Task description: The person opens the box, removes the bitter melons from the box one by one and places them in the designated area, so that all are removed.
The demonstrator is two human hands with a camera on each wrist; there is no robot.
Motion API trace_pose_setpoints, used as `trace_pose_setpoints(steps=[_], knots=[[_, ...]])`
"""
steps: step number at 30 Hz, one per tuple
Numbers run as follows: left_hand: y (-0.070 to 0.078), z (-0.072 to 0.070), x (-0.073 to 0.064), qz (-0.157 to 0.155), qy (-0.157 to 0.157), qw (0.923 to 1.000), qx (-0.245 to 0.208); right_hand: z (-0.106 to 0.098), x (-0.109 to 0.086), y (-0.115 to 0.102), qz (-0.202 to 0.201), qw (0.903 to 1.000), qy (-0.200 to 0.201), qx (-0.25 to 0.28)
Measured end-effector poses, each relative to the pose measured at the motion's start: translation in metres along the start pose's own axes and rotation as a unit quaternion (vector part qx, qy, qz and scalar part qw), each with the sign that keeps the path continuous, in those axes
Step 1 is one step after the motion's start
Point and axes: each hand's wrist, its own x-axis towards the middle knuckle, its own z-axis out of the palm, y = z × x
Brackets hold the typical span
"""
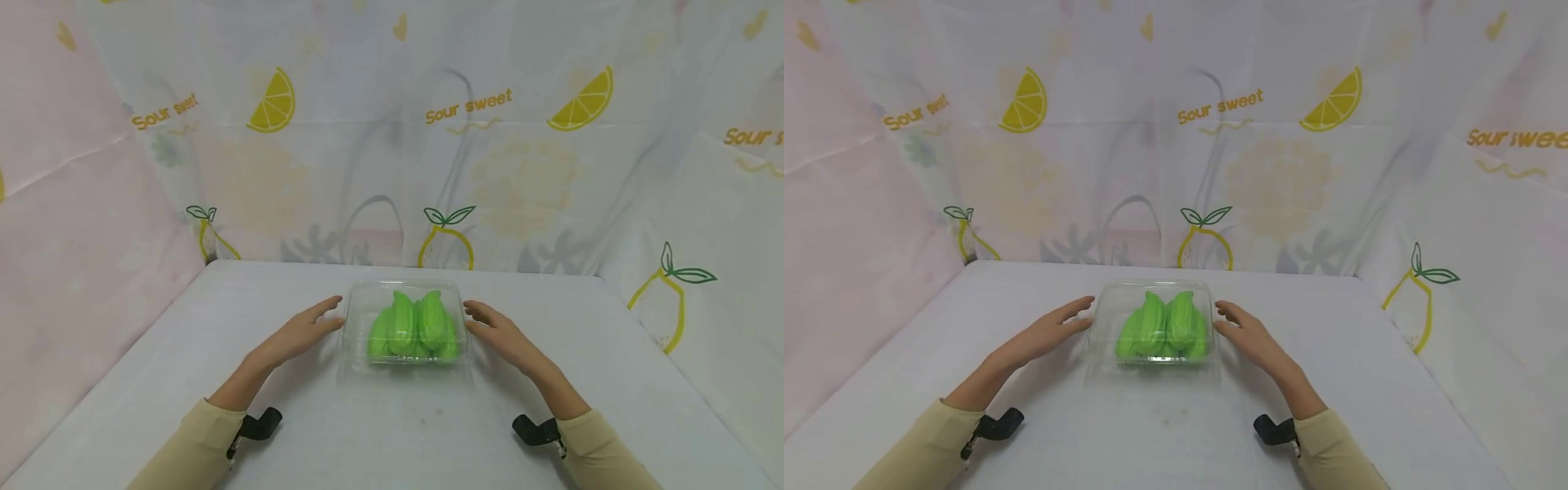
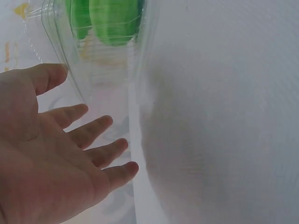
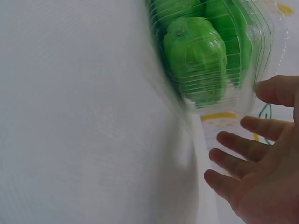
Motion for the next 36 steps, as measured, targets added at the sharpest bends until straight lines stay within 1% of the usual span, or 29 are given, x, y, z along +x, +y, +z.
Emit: trace_pose_setpoints(steps=[5, 7, 12, 16, 19, 21, 24, 27, 30, 31, 32, 33, 36], knots=[[-0.0017, 0.0016, 0.0008, 0.024, -0.007, 0.9993, -0.027, 0.0012, 0.0016, 0.0027, 0.000, 0.9993, -0.004, 0.038], [-0.0025, 0.0023, 0.0013, 0.028, -0.007, 0.9990, -0.035, 0.0019, 0.0025, 0.0029, 0.000, 0.9989, -0.004, 0.048], [-0.0023, 0.0039, 0.0024, 0.025, 0.009, 0.9988, -0.041, 0.0012, 0.0037, 0.0048, -0.001, 0.9980, -0.002, 0.063], [0.0004, 0.0058, 0.0054, 0.037, 0.025, 0.9980, -0.044, -0.0021, 0.0027, 0.0069, -0.005, 0.9961, 0.005, 0.088], [0.0028, 0.0068, 0.0065, 0.044, 0.026, 0.9969, -0.060, -0.0035, 0.0022, 0.0076, 0.001, 0.9937, 0.007, 0.112], [0.0042, 0.0077, 0.0066, 0.044, 0.024, 0.9961, -0.073, -0.0038, 0.0018, 0.0070, 0.006, 0.9920, 0.007, 0.126], [0.0057, 0.0090, 0.0062, 0.034, 0.019, 0.9948, -0.094, -0.0036, 0.0027, 0.0070, 0.016, 0.9894, 0.005, 0.144], [0.0067, 0.0097, 0.0062, 0.030, 0.028, 0.9933, -0.108, -0.0029, 0.0046, 0.0066, 0.021, 0.9847, -0.003, 0.173], [0.0061, 0.0092, 0.0068, 0.034, 0.033, 0.9924, -0.114, -0.0016, 0.0063, 0.0065, 0.029, 0.9786, -0.012, 0.203], [0.0054, 0.0091, 0.0070, 0.031, 0.033, 0.9918, -0.120, -0.0011, 0.0065, 0.0067, 0.032, 0.9770, -0.015, 0.210], [0.0047, 0.0086, 0.0069, 0.031, 0.030, 0.9914, -0.124, -0.0007, 0.0069, 0.0070, 0.037, 0.9754, -0.016, 0.217], [0.0039, 0.0083, 0.0069, 0.028, 0.022, 0.9899, -0.137, -0.0003, 0.0071, 0.0072, 0.041, 0.9739, -0.017, 0.223], [0.0018, 0.0072, 0.0067, 0.015, 0.002, 0.9828, -0.184, 0.0008, 0.0077, 0.0072, 0.045, 0.9718, -0.022, 0.231]])
